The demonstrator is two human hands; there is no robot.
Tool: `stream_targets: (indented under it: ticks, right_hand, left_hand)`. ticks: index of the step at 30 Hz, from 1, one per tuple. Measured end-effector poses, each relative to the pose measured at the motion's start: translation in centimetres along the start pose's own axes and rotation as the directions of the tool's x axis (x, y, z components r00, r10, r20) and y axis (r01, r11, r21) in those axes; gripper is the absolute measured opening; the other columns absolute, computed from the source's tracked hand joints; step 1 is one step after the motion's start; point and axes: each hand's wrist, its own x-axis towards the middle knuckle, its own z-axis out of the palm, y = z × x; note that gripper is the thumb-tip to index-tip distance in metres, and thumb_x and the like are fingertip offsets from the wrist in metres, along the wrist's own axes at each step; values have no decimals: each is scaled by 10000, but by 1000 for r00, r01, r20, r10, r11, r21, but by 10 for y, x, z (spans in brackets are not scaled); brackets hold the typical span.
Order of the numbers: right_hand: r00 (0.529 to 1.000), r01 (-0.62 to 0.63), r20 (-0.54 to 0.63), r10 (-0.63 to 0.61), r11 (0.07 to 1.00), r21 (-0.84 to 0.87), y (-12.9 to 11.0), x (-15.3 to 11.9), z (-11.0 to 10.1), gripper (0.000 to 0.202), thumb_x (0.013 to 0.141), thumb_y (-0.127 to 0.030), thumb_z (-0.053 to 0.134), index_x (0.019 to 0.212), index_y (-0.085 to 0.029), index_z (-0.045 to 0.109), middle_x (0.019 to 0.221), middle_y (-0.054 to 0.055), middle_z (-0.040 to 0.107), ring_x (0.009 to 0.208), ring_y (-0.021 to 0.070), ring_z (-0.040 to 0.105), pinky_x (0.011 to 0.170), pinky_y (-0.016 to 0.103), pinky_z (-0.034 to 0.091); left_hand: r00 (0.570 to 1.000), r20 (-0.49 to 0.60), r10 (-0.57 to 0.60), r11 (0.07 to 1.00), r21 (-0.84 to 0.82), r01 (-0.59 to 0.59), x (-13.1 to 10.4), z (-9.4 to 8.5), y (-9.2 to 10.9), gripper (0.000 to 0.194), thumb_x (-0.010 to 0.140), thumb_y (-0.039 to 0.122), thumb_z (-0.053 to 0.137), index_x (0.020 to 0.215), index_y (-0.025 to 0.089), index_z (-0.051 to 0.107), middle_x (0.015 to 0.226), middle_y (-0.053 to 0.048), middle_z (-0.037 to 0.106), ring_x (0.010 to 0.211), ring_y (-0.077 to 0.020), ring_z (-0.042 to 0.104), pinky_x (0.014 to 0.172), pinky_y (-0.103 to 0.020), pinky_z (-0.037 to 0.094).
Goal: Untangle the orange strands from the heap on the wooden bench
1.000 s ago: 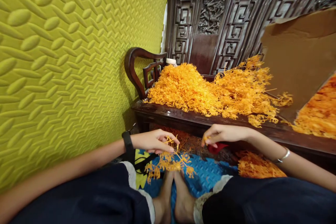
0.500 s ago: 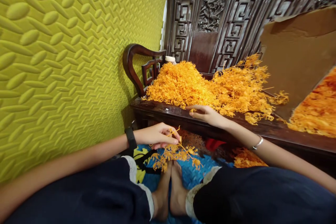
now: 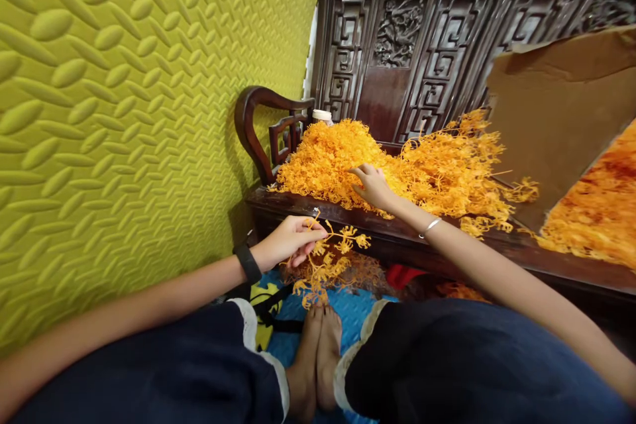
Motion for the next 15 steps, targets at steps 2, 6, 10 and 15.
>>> stream_targets:
  ticks: [2,6,10,15]
  right_hand:
    - [1000,-4,21,4,1000,-29,3,1,-1,424,767,-149,469,1187,-147,530,1079,161,515,1020,296,470,858,446,333]
    - [997,17,78,-13,998,-55,-4,-5,-3,411,809,-178,458,1216,-158,513,1127,154,498,1071,281,454,883,440,342]
    - [977,92,200,-78,994,-63,-19,-17,5,411,845,-370,477,1221,-214,530,1228,154,463,1124,315,434,910,509,334]
    - [943,115,320,-91,992,-59,-14,-20,16,460,864,-467,431,1258,-244,511,1338,165,394,1244,375,318,973,633,196]
  left_hand:
    - [999,-32,-4,1000,-20,4,0,0,0,219,766,350,600,785,146,523,440,85,466,258,-43,392,251,-135,238]
    - [1000,-11,-11,1000,-28,10,-1,2,2,202,766,330,597,796,143,529,439,85,466,261,-44,398,251,-132,238]
    - [999,35,-12,1000,-21,12,-2,3,2,223,762,350,601,801,139,538,438,87,459,267,-40,400,260,-127,257]
    - [998,64,-17,1000,-8,18,-3,4,2,273,750,384,617,836,138,537,438,91,457,275,-42,410,265,-126,272]
